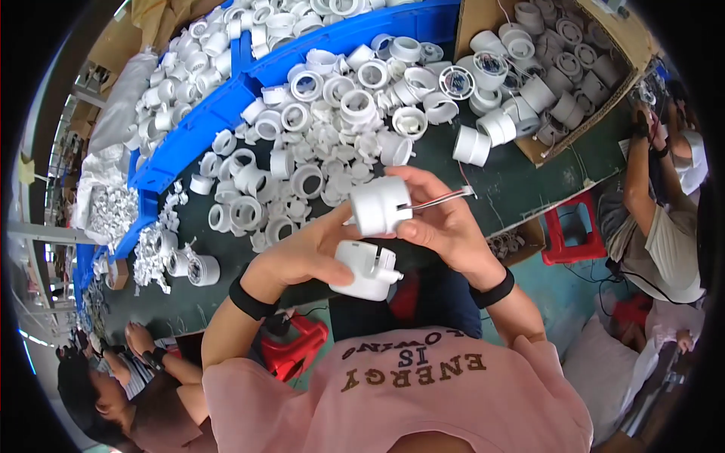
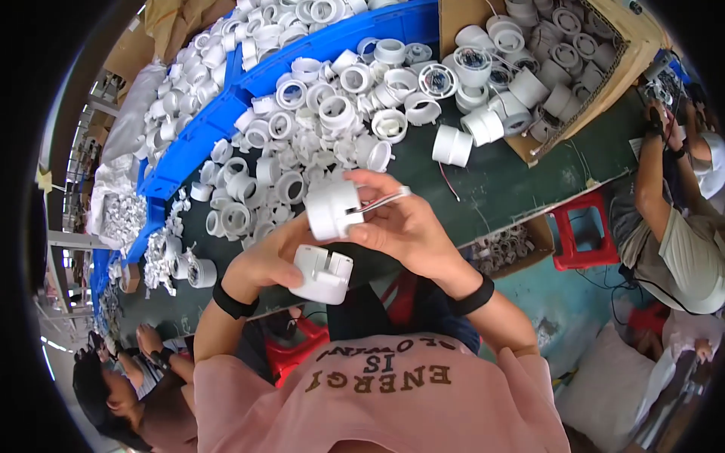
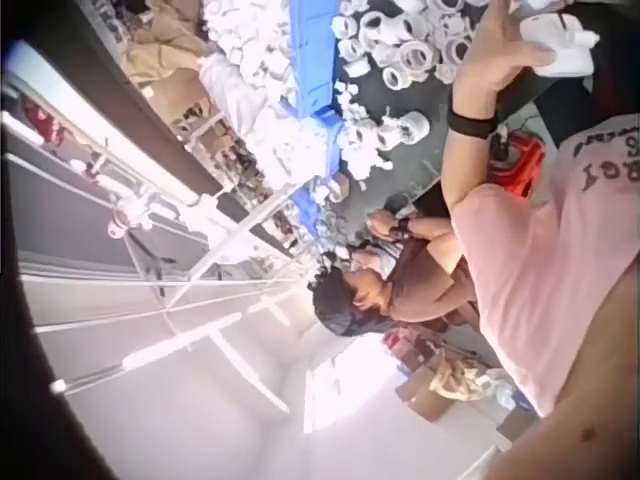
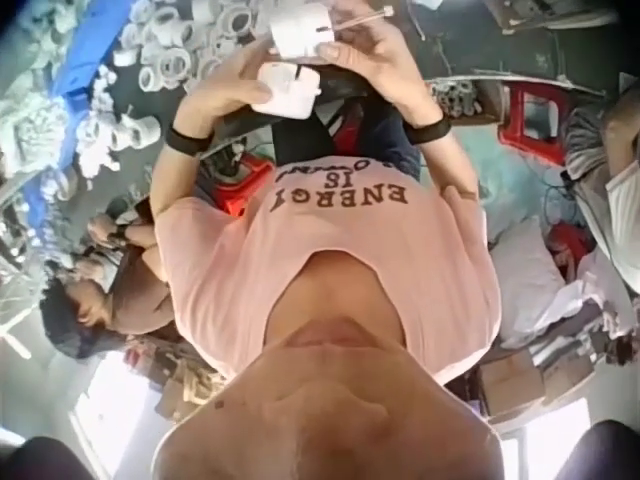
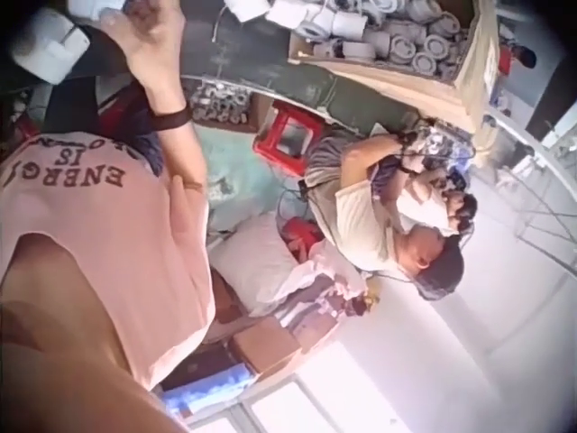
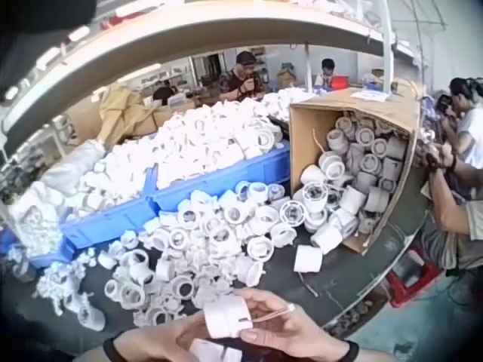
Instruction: The person assembles camera housings by hand, picking up a base and a cover from the table, fitting them together, and placing the assembled unit into a cardboard box.
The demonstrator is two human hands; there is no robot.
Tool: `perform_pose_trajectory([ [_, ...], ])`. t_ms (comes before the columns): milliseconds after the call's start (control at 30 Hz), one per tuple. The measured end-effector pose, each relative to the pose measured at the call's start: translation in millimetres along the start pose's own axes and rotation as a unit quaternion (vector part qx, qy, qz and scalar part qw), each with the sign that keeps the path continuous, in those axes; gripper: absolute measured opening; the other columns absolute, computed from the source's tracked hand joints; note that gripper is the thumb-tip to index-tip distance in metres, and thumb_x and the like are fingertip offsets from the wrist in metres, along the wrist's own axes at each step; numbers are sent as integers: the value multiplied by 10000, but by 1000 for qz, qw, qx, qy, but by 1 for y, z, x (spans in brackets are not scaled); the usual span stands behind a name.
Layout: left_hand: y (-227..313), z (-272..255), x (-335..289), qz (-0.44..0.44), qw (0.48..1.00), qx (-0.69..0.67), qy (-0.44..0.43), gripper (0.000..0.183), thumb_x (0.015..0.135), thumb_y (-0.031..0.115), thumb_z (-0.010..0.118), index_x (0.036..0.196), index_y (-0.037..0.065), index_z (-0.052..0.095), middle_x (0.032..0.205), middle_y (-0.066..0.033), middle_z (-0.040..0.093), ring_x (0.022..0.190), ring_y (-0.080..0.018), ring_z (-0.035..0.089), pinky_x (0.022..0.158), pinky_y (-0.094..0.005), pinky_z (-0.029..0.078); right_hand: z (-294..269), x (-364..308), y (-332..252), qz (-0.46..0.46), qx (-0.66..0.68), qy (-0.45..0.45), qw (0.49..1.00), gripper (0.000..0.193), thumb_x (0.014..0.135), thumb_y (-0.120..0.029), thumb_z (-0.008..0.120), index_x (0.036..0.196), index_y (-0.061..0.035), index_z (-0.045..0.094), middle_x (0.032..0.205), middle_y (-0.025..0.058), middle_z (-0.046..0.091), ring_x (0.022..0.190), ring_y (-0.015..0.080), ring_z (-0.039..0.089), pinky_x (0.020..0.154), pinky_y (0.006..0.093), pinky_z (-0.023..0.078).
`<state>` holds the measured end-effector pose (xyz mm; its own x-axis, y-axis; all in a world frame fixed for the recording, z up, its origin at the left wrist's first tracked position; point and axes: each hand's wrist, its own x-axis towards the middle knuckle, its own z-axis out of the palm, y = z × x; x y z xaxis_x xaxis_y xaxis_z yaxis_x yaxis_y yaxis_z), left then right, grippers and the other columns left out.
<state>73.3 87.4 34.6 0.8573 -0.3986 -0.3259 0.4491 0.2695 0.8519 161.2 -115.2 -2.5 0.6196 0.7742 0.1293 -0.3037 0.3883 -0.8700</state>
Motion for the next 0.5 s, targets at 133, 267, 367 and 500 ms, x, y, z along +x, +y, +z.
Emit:
perform_pose_trajectory([
  [133, -27, 10, -4, -12, 969, -247, 17, 633, 854, 384, 575, 1355, 51, 378, 1204, -128, 552, 1049, -265, 585, 791, -415, 515, -7, -33, -3, 47, 3, -54, 997, 628, 837, -149, 698, 1358, -16, 372, 1157, 78, 540, 1014, 147, 558, 819, 277, 492],
  [267, -41, 50, -15, 3, 957, -184, 224, 515, 969, 464, 365, 1265, 51, 450, 1092, -107, 614, 868, -227, 639, 663, -362, 515, 3, -51, -14, 80, -111, -47, 990, 588, 819, -58, 702, 1325, -4, 407, 1123, 84, 552, 967, 134, 559, 804, 277, 500],
  [367, -57, 69, -21, 109, 957, -41, 264, 538, 985, 493, 290, 1223, 41, 457, 986, -83, 599, 686, -147, 590, 535, -265, 458, 25, -61, -13, 26, -251, -17, 968, 604, 761, -67, 763, 1282, -11, 463, 1064, 78, 573, 854, 107, 569, 707, 248, 506],
  [500, -68, 86, -27, 183, 922, 26, 340, 534, 988, 491, 259, 1150, 35, 486, 811, -36, 571, 579, -86, 520, 425, -204, 366, 41, -70, -10, -9, -298, -21, 954, 624, 733, -107, 791, 1266, -16, 479, 1018, 78, 587, 771, 94, 574, 642, 241, 504],
])
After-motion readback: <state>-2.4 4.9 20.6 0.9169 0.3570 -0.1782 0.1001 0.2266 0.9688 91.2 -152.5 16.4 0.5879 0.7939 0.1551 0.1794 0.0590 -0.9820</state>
